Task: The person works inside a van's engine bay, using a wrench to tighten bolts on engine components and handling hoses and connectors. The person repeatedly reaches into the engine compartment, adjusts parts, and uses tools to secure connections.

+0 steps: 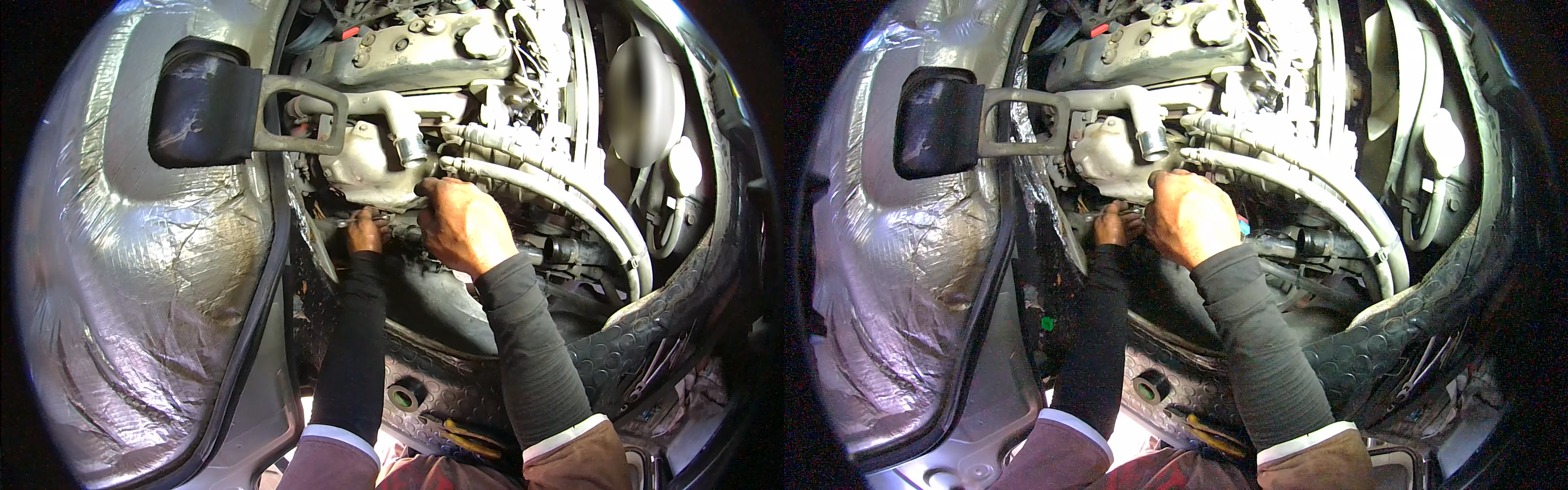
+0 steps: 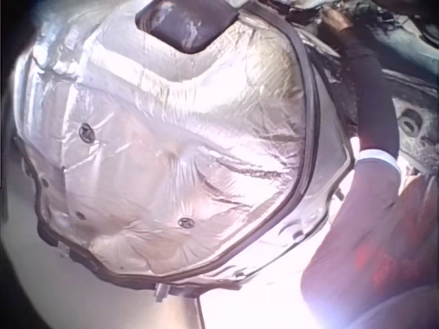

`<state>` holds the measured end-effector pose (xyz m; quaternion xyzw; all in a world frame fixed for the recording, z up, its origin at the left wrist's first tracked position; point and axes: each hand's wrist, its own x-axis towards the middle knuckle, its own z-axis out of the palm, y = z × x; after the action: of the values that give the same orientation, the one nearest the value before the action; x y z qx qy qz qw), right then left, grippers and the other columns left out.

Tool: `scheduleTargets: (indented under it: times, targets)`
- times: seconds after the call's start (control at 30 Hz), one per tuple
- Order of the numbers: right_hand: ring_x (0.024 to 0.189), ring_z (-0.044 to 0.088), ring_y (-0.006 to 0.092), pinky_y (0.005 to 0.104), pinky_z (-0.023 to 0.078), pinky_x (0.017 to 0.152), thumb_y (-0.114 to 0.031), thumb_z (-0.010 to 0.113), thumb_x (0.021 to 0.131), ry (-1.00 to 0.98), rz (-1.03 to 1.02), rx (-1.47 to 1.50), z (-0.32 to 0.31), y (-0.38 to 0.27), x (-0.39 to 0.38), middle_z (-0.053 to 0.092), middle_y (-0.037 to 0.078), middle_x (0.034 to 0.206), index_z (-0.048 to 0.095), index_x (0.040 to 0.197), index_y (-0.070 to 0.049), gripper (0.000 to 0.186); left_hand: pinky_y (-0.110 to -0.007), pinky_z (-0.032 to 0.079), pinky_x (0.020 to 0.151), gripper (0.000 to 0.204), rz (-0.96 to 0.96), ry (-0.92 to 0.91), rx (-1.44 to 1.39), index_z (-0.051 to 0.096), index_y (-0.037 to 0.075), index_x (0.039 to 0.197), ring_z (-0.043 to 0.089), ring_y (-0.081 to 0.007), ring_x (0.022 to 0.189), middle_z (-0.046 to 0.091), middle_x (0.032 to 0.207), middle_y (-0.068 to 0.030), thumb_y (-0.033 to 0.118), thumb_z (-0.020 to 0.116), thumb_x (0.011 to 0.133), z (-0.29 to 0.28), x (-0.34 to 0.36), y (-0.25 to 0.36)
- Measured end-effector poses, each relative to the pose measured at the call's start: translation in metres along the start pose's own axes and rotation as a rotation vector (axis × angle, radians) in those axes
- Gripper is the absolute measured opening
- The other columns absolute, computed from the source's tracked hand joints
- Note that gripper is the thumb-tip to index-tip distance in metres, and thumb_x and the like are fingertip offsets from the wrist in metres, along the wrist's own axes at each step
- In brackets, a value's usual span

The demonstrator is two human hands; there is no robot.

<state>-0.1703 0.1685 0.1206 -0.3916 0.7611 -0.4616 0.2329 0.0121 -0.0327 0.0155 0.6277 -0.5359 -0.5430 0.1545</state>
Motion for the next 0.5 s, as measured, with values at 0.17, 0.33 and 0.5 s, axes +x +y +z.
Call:
scheduleTargets:
  times: [0.17, 0.33, 0.5]
  targets:
    - [0.087, 0.066, 0.0401, 0.0482, 0.053, 0.077, -0.013, 0.062, 0.08, 0.014, -0.005, 0.001, 0.0, -0.003, -0.001, 0.066, 0.022, 0.088, 0.063, 0.101, -0.002, 0.023, -0.043, 0.06, 0.06, 0.039, -0.081, 0.077, -0.042, 0.051, -0.001, 0.115, 0.068, -0.0301, 0.065, 0.068, 0.087, -0.0237, 0.034, 0.042, 0.1, 0.001, -0.006, 0.02]
    - [0.086, 0.066, 0.04, 0.0486, 0.053, 0.076, -0.013, 0.061, 0.08, 0.017, -0.017, -0.015, 0.001, -0.001, 0.0, 0.066, 0.022, 0.087, 0.063, 0.1, -0.002, 0.022, -0.044, 0.06, 0.06, 0.042, -0.071, 0.104, -0.06, 0.049, -0.002, 0.121, 0.068, -0.0331, 0.064, 0.068, 0.087, -0.0259, 0.034, 0.042, 0.1, 0.001, 0.0, 0.019]
    - [0.085, 0.066, 0.0399, 0.0486, 0.053, 0.076, -0.013, 0.061, 0.08, 0.002, -0.015, -0.026, 0.003, -0.001, 0.002, 0.066, 0.022, 0.087, 0.063, 0.099, -0.002, 0.022, -0.045, 0.06, 0.061, 0.049, -0.048, 0.041, -0.046, 0.044, -0.004, 0.126, 0.068, -0.034, 0.065, 0.067, 0.087, -0.0263, 0.037, 0.046, 0.1, -0.013, 0.02, 0.013]
